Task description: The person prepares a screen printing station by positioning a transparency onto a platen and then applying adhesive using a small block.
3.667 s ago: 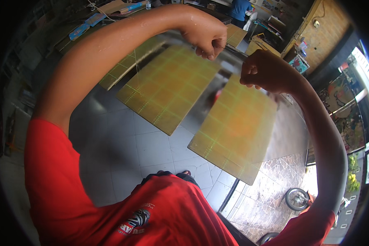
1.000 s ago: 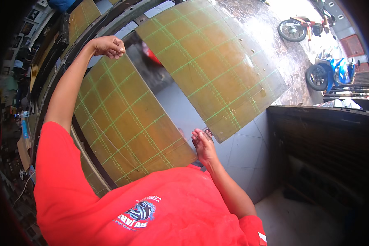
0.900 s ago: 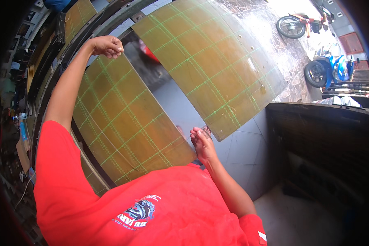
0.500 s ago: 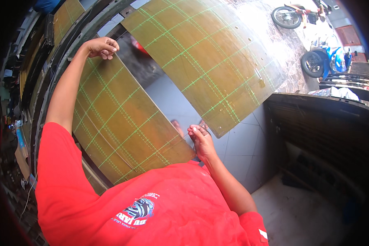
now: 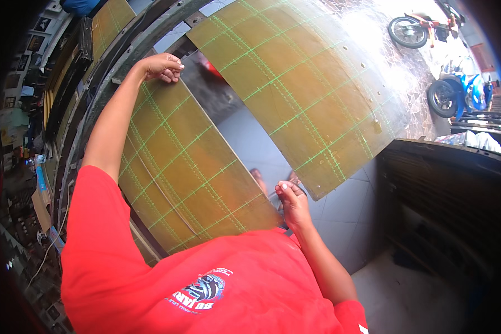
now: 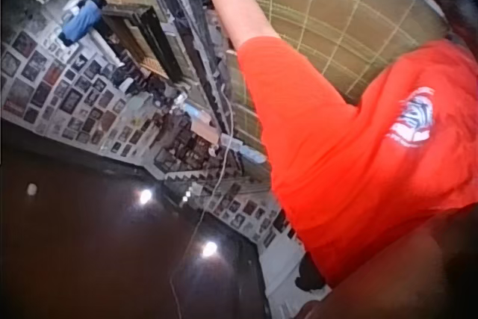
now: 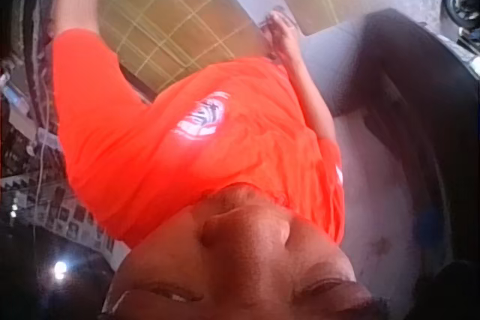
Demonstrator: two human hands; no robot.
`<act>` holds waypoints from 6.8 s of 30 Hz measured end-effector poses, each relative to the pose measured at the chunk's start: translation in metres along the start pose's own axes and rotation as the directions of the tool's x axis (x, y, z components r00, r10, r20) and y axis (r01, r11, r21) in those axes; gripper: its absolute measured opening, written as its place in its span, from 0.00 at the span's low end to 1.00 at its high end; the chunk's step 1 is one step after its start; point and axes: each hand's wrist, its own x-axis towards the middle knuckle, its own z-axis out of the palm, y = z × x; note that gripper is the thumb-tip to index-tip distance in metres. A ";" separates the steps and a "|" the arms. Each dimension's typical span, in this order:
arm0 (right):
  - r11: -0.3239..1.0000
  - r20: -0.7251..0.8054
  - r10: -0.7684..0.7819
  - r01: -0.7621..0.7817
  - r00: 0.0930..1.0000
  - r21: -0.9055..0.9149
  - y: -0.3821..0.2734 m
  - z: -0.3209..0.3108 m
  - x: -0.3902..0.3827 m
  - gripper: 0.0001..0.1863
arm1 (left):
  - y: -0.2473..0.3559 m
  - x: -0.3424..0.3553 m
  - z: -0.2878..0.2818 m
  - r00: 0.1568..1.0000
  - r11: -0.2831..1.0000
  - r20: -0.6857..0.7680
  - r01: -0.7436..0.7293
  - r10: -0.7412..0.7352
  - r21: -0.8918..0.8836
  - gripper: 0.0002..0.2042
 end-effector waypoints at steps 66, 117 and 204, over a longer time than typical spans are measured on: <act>0.971 0.553 0.159 -0.232 0.818 0.064 -0.018 -0.020 -0.002 0.55 | -0.019 -0.143 0.383 0.764 0.456 -0.069 -0.307 0.641 0.835 0.26; 0.906 0.561 0.180 -0.358 0.808 0.224 -0.012 -0.015 0.002 0.55 | -0.028 -0.157 0.411 0.764 0.502 -0.244 -0.118 0.597 0.857 0.37; 0.932 0.613 0.040 -0.250 0.789 0.262 -0.009 -0.015 0.010 0.56 | -0.027 -0.149 0.398 0.765 0.504 -0.269 -0.083 0.585 0.859 0.39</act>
